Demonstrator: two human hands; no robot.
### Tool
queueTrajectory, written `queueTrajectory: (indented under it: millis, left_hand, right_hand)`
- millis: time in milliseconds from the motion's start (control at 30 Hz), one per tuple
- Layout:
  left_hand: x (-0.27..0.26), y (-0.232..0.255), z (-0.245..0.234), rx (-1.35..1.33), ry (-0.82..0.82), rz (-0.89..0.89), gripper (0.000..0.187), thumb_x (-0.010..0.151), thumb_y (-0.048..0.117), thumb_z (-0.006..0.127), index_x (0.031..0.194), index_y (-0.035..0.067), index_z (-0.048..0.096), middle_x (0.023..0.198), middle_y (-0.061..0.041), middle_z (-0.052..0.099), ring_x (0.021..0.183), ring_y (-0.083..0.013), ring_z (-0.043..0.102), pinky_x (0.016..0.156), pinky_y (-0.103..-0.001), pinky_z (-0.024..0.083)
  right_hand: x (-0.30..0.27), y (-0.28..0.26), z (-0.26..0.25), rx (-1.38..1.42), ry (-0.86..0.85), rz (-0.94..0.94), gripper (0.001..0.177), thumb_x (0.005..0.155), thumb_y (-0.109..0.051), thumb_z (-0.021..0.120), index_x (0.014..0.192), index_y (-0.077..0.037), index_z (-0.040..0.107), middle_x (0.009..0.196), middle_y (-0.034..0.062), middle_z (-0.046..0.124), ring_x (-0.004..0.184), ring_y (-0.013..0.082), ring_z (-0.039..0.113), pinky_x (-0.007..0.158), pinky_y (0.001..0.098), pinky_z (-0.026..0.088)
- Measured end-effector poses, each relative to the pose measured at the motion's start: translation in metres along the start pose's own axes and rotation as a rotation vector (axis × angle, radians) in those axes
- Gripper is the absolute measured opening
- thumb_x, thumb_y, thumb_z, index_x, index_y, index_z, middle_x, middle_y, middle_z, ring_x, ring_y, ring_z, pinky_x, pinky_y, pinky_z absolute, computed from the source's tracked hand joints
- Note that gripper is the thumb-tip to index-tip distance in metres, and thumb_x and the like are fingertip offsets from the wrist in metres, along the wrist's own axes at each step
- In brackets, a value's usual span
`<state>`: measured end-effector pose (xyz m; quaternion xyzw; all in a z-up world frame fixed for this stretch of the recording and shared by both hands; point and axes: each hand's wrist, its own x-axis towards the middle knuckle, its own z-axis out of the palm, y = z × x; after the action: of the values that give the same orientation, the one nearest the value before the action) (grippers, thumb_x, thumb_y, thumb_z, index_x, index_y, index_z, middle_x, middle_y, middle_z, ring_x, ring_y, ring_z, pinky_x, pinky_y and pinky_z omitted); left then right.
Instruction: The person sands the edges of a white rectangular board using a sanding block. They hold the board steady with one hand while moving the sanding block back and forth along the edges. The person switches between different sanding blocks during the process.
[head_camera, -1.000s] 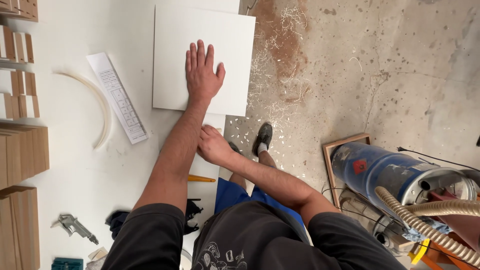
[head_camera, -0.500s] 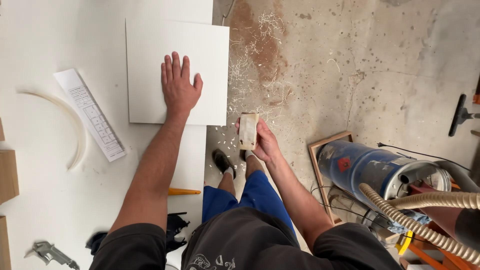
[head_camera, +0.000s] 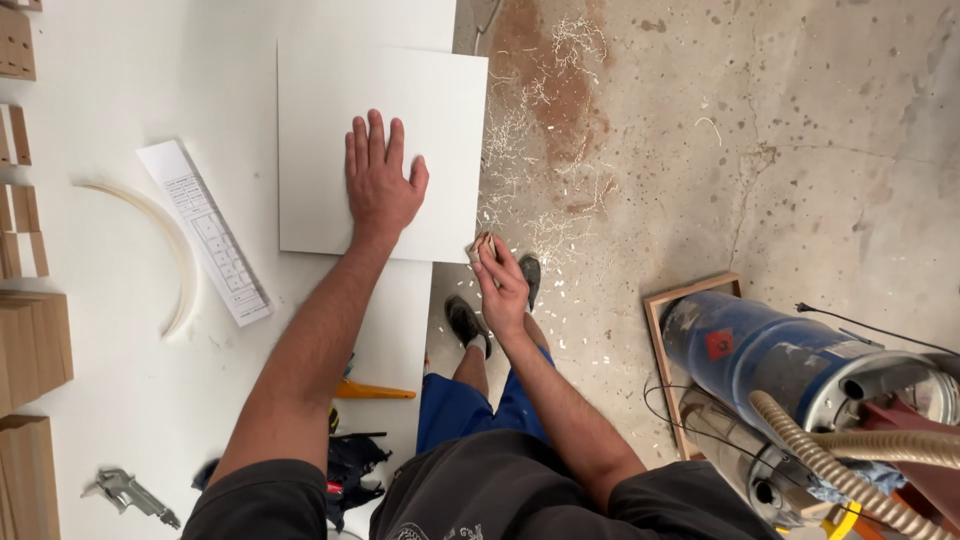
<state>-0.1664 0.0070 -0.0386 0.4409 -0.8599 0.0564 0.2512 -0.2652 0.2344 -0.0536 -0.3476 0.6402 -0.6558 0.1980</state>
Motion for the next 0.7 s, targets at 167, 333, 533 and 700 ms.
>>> queueTrajectory:
  millis: [167,333,533,700]
  left_hand:
    - [-0.001,-0.003,0.003,0.027,-0.025,0.059,0.065,0.088,0.046,0.075,0.140,0.007,0.069,0.149,-0.027,0.053,0.142,-0.0459,0.044,0.122,-0.054,0.027]
    - [-0.001,-0.003,0.001,0.033,0.001,0.073,0.074,0.081,0.049,0.078,0.139,0.006,0.068,0.149,-0.029,0.051,0.141,-0.0485,0.044,0.121,-0.055,0.028]
    - [0.008,0.004,-0.002,0.048,-0.031,0.063,0.077,0.081,0.052,0.076,0.144,0.009,0.066,0.153,-0.026,0.048,0.143,-0.0494,0.041,0.121,-0.058,0.026]
    - [0.008,0.004,-0.009,0.059,-0.039,0.103,0.080,0.078,0.057,0.077,0.144,0.012,0.067,0.153,-0.026,0.049,0.143,-0.0505,0.041,0.120,-0.059,0.027]
  right_hand:
    - [0.116,0.022,0.028,-0.038,-0.054,0.108,0.025,0.100,-0.007,0.069,0.125,-0.004,0.073,0.138,0.0276,0.059,0.129,0.0427,0.058,0.114,0.0493,0.047]
    - [0.160,0.044,0.041,0.008,-0.040,-0.043,0.029,0.094,-0.002,0.077,0.123,-0.006,0.074,0.138,0.0262,0.061,0.127,0.0429,0.058,0.111,0.0507,0.049]
    - [0.046,0.015,0.008,-0.134,-0.079,0.035,0.019,0.097,-0.006,0.071,0.115,-0.006,0.075,0.140,0.0273,0.059,0.124,0.0435,0.061,0.107,0.0516,0.052]
    - [0.168,0.035,0.041,-0.184,-0.075,-0.012,0.018,0.099,-0.009,0.070,0.115,-0.005,0.075,0.141,0.0244,0.059,0.126,0.0423,0.060,0.108,0.0511,0.052]
